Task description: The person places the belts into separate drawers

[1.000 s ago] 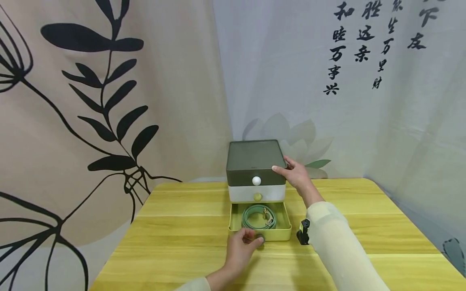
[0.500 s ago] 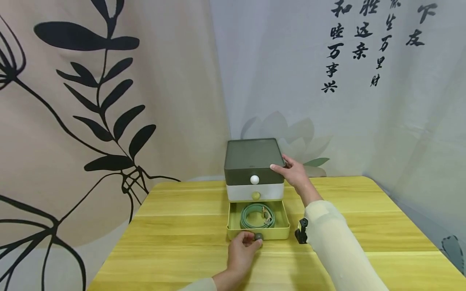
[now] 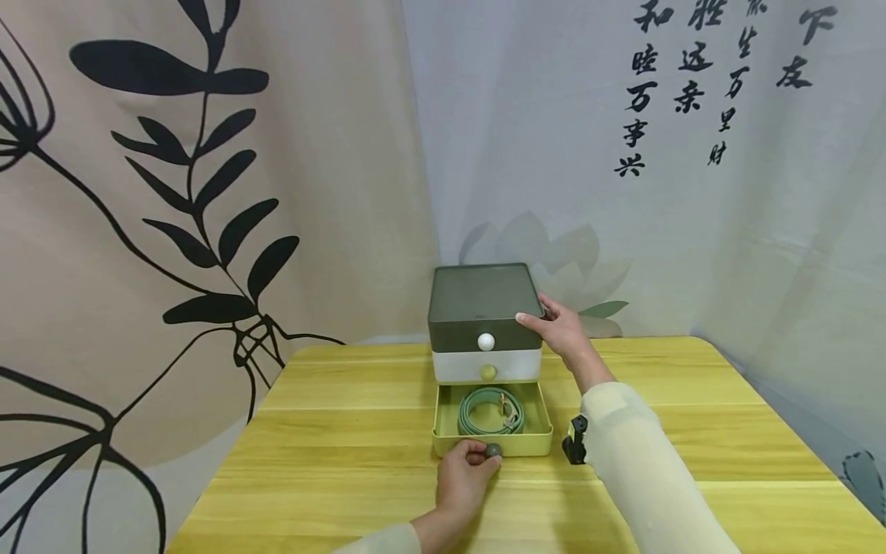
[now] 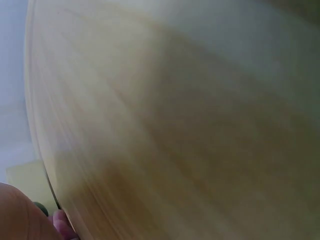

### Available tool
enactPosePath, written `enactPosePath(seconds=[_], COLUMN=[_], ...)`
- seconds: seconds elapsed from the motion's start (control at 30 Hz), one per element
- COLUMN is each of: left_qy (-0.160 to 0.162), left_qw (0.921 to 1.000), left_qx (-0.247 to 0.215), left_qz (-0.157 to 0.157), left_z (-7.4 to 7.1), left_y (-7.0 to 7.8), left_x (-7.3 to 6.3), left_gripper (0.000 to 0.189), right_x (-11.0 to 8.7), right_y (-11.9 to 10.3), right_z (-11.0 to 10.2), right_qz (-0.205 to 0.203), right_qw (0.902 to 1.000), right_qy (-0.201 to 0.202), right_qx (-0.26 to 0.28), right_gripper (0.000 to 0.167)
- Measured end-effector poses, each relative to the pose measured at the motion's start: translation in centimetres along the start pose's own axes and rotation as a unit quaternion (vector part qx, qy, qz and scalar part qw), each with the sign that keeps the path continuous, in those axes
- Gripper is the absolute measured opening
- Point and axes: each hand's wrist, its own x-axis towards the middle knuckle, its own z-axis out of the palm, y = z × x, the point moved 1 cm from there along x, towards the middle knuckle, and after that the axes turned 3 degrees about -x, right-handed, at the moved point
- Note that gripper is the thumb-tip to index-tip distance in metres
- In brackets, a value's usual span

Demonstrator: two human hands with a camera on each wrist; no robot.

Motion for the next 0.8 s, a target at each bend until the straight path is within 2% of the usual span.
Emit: enactPosePath(seconds=[0.13,0.3,0.57,0.8], left_qy=[0.009,0.01,0.007,0.012], left_qw=[0.9999,0.9999,0.9997,0.9999], left_qx=[0.0,-0.005,-0.022,0.008], left_qz=[0.006,-0.003,-0.001,-0.004], left_z=[0.2,0.3,0.6,1.1], left_y=[0.1,0.1,-0.2,-0.2], left_x=[0.1,0.3,1.9,2.9], left_gripper=[0.019,0.018,0.017,0.015], right_x=[0.0,-0.1,-0.2,0.0], right_y=[0.0,-0.1,-0.1,-0.1], right_z=[-0.1,-0.1,-0.2,-0.1], right_qz=[0.0,0.002,0.005,0.003], right_qw=[1.0,1.0,1.0,1.0], right_qy=[0.0,-0.002,-0.001,0.0], right_qx=[0.004,0.004,0.002,0.002], right_gripper=[0.082,0.082,0.081,0.082])
